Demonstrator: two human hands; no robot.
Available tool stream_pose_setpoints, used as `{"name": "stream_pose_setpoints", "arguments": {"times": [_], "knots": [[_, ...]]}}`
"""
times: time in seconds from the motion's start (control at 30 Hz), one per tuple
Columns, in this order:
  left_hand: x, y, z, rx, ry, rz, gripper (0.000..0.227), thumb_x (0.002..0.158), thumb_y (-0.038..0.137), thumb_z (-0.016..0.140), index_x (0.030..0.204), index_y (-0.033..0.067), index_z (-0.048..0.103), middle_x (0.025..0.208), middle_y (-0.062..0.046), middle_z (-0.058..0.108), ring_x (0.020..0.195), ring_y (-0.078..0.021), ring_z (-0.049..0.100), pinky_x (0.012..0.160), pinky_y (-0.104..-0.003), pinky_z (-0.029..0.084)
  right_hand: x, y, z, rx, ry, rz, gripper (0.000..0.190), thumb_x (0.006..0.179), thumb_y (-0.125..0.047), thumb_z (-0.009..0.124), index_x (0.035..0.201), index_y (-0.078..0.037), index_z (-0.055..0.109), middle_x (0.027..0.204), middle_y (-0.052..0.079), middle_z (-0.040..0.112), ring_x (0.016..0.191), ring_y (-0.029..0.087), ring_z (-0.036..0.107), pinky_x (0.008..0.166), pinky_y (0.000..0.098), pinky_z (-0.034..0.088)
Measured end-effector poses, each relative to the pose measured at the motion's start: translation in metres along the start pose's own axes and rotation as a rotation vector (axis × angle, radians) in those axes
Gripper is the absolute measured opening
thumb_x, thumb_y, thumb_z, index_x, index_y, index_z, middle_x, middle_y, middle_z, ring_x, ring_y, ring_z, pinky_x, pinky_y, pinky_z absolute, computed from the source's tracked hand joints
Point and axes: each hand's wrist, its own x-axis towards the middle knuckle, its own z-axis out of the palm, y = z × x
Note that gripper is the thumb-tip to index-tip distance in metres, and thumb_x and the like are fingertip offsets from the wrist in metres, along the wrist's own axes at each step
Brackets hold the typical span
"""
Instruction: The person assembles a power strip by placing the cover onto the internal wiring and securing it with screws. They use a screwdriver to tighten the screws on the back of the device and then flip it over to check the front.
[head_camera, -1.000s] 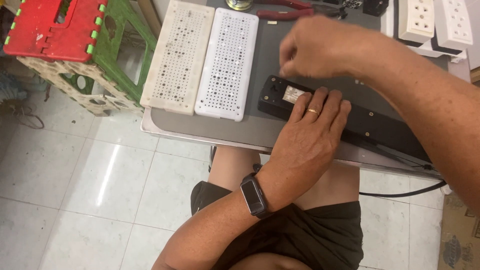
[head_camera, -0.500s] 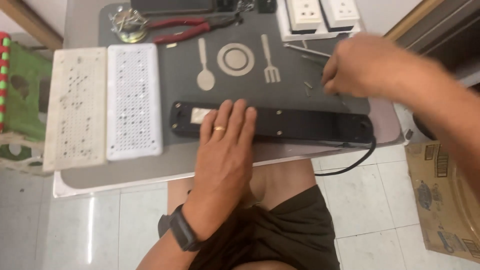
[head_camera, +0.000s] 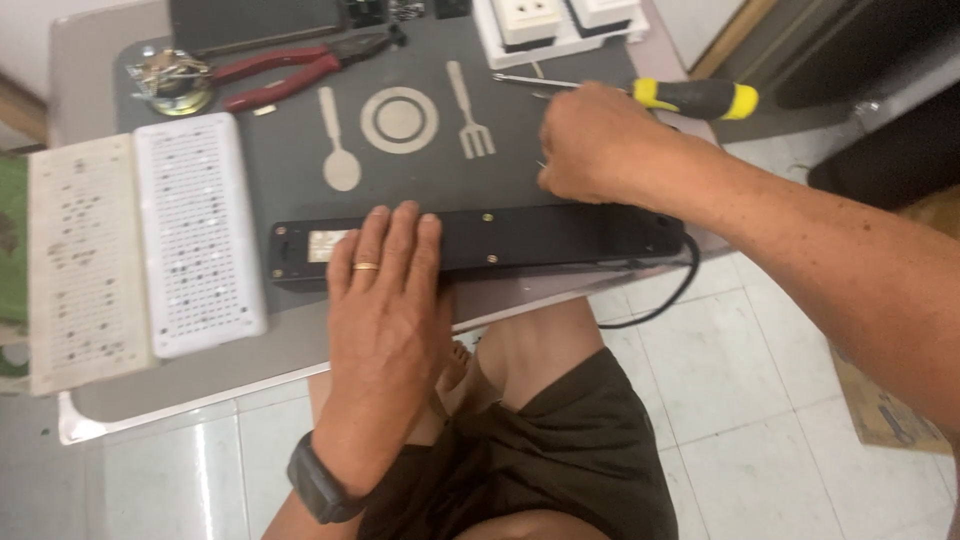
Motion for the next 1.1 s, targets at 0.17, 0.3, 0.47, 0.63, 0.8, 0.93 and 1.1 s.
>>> {"name": "stream_pose_setpoints", "arguments": {"times": [0.17, 0.3, 0.47, 0.63, 0.8, 0.93, 1.1], "knots": [[0.0, 0.0, -0.003, 0.001, -0.028, 0.008, 0.053, 0.083, 0.014, 0.067, 0.132, 0.0003, 0.053, 0.138, -0.017, 0.054, 0.128, -0.0359, 0.05, 0.107, -0.051, 0.036, -0.042, 0.024, -0.031, 0.282, 0.314, -0.184, 0.008, 0.075, -0.011, 0.063, 0.073, -0.01, 0.071, 0.079, 0.003, 0.069, 0.078, 0.019, 0.061, 0.066, 0.0373, 0.048], [0.001, 0.002, -0.006, 0.003, -0.038, 0.001, 0.057, 0.081, 0.013, 0.07, 0.133, 0.0008, 0.051, 0.137, -0.017, 0.053, 0.128, -0.0352, 0.049, 0.108, -0.05, 0.036, -0.09, 0.038, -0.048, 0.372, 0.294, -0.069, 0.005, 0.078, -0.015, 0.065, 0.08, -0.013, 0.069, 0.083, 0.0, 0.067, 0.074, 0.015, 0.057, 0.066, 0.0326, 0.042], [0.002, 0.004, -0.011, 0.034, -0.022, 0.033, 0.051, 0.084, 0.01, 0.068, 0.131, -0.0017, 0.054, 0.135, -0.019, 0.056, 0.125, -0.0373, 0.052, 0.106, -0.051, 0.038, -0.124, 0.048, -0.044, 0.675, 0.218, 0.137, 0.013, 0.079, 0.007, 0.071, 0.083, -0.006, 0.071, 0.076, 0.005, 0.067, 0.066, 0.013, 0.058, 0.062, 0.0237, 0.051], [0.003, 0.004, -0.015, 0.048, -0.055, 0.061, 0.052, 0.085, 0.01, 0.067, 0.133, -0.0026, 0.052, 0.136, -0.02, 0.055, 0.126, -0.0386, 0.051, 0.105, -0.052, 0.038, -0.123, 0.061, -0.026, 0.621, 0.205, 0.161, 0.013, 0.086, -0.004, 0.069, 0.096, -0.01, 0.075, 0.067, 0.007, 0.067, 0.064, 0.011, 0.061, 0.07, 0.0231, 0.048], [0.002, 0.006, -0.014, 0.059, -0.058, 0.037, 0.055, 0.083, 0.009, 0.068, 0.134, -0.0016, 0.051, 0.136, -0.019, 0.055, 0.128, -0.0377, 0.05, 0.107, -0.051, 0.037, -0.124, 0.053, -0.033, 0.62, 0.035, 0.254, 0.014, 0.087, -0.011, 0.071, 0.097, -0.01, 0.082, 0.062, 0.014, 0.066, 0.065, 0.017, 0.058, 0.075, 0.0262, 0.044], [0.003, 0.008, -0.017, 0.079, -0.06, 0.034, 0.054, 0.084, 0.008, 0.069, 0.133, -0.0011, 0.05, 0.136, -0.019, 0.055, 0.127, -0.0371, 0.051, 0.107, -0.05, 0.038, -0.118, 0.058, -0.031, 0.673, -0.001, 0.225, 0.018, 0.089, -0.014, 0.066, 0.095, -0.009, 0.082, 0.057, 0.013, 0.058, 0.058, 0.017, 0.046, 0.062, 0.0285, 0.036], [0.004, 0.008, -0.018, 0.066, -0.056, 0.04, 0.053, 0.083, 0.007, 0.067, 0.132, -0.0017, 0.05, 0.135, -0.019, 0.054, 0.127, -0.0369, 0.05, 0.106, -0.051, 0.039, -0.104, 0.064, -0.027, 0.832, -0.028, 0.197, 0.016, 0.089, -0.004, 0.066, 0.098, 0.0, 0.079, 0.074, 0.014, 0.067, 0.059, 0.02, 0.051, 0.056, 0.0265, 0.04]]}}
